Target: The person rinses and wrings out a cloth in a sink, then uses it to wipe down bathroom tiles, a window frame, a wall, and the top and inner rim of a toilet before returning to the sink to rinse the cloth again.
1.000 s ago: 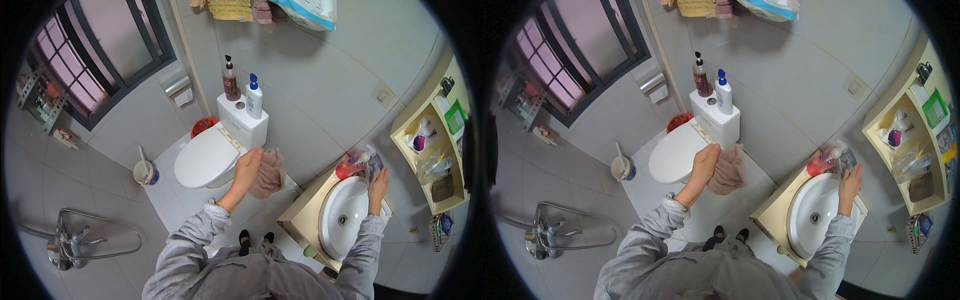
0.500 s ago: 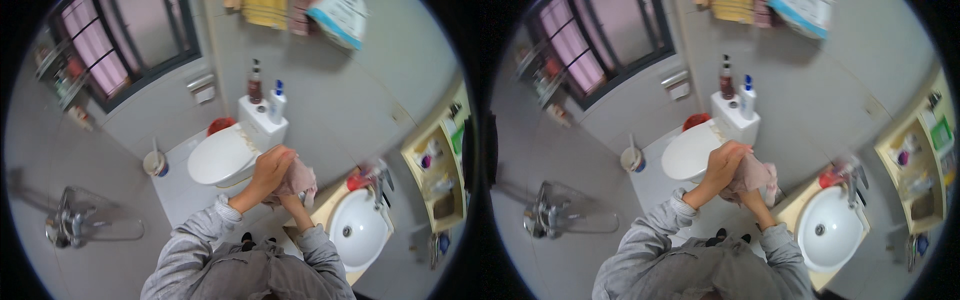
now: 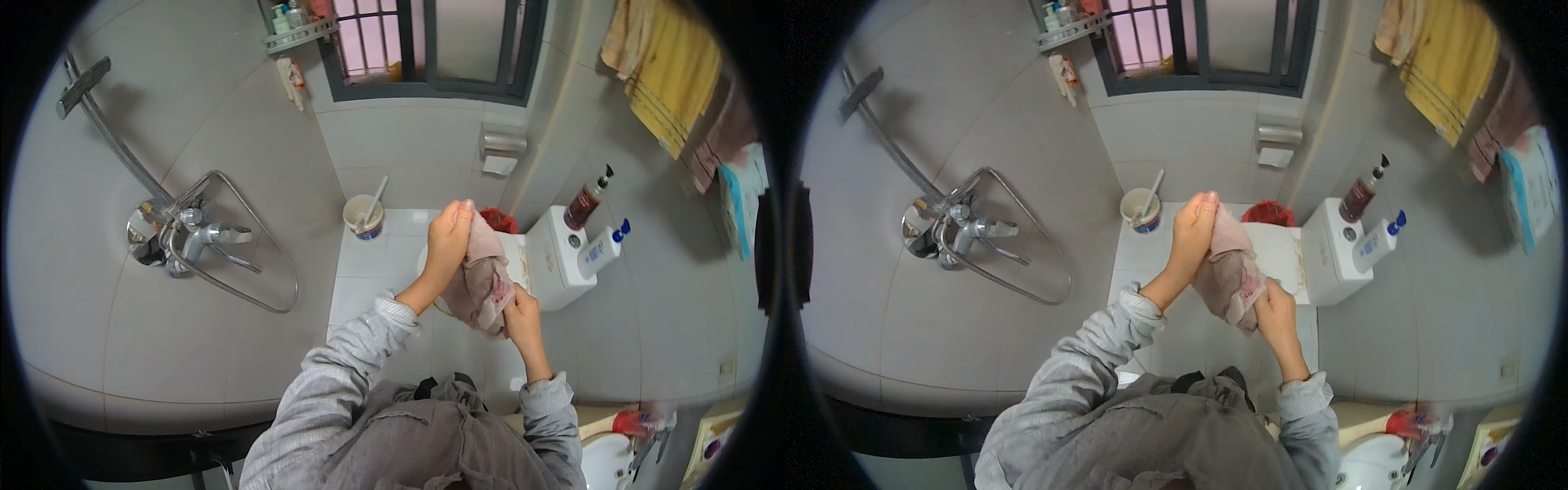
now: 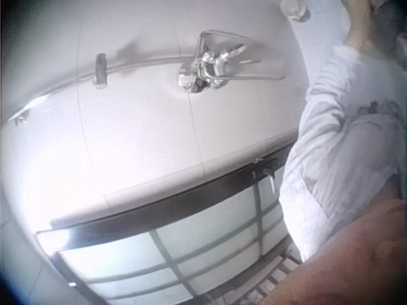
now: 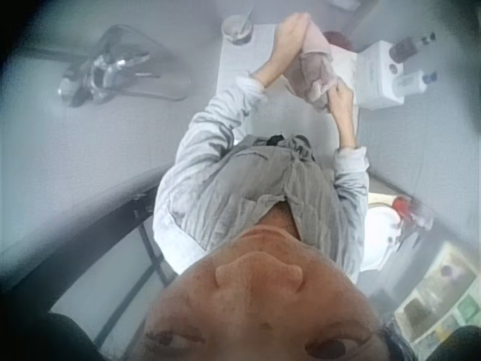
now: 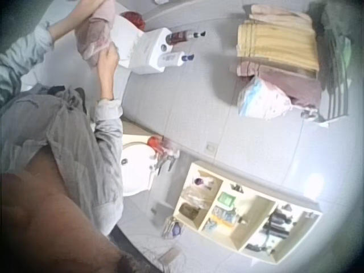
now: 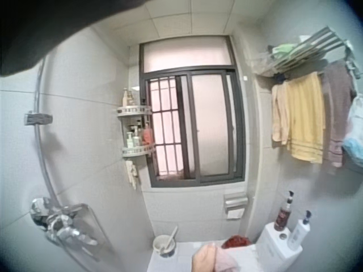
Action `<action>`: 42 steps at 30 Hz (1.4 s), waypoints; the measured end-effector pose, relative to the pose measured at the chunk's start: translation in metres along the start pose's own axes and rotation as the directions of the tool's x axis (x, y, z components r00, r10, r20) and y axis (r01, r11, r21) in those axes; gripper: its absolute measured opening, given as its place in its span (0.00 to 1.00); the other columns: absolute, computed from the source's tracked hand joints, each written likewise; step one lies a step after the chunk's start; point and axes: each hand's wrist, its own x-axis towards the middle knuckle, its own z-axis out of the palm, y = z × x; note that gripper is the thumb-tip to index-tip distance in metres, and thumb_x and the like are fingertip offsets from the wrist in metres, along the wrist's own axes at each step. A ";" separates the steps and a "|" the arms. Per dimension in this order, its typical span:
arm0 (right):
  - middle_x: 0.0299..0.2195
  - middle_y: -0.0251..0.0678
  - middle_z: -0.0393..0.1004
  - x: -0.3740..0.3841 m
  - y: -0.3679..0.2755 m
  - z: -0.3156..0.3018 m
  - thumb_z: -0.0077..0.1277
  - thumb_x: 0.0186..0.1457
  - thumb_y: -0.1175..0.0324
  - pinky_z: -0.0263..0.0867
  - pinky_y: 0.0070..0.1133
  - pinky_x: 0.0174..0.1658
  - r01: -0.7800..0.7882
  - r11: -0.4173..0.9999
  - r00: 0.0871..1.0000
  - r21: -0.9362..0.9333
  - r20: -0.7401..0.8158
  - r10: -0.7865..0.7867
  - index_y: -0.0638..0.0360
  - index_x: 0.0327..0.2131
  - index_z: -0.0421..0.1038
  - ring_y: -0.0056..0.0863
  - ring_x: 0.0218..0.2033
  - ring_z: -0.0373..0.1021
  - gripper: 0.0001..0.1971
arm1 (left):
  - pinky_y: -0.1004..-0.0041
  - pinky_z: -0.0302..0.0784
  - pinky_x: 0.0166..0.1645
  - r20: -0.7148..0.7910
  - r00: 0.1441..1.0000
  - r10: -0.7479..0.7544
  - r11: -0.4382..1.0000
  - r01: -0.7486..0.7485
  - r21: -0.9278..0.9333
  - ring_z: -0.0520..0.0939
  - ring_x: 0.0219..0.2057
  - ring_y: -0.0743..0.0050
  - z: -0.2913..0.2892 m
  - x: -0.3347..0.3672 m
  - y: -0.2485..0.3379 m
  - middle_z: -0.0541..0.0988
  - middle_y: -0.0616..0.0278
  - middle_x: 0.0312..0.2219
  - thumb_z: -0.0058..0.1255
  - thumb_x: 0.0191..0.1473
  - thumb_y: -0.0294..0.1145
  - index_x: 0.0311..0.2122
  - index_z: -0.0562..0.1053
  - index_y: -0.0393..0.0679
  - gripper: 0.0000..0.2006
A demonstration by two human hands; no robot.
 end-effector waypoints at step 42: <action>0.36 0.35 0.66 0.381 -0.065 0.258 0.52 0.43 0.71 0.62 0.22 0.40 -0.084 0.801 0.926 0.593 0.344 -0.157 0.61 0.41 0.60 0.24 0.38 0.64 0.20 | 0.80 0.57 0.27 -0.466 0.884 0.029 0.971 0.086 0.223 0.62 0.25 0.82 -0.198 0.229 -0.109 0.62 0.71 0.21 0.49 0.49 0.37 0.25 0.68 0.39 0.11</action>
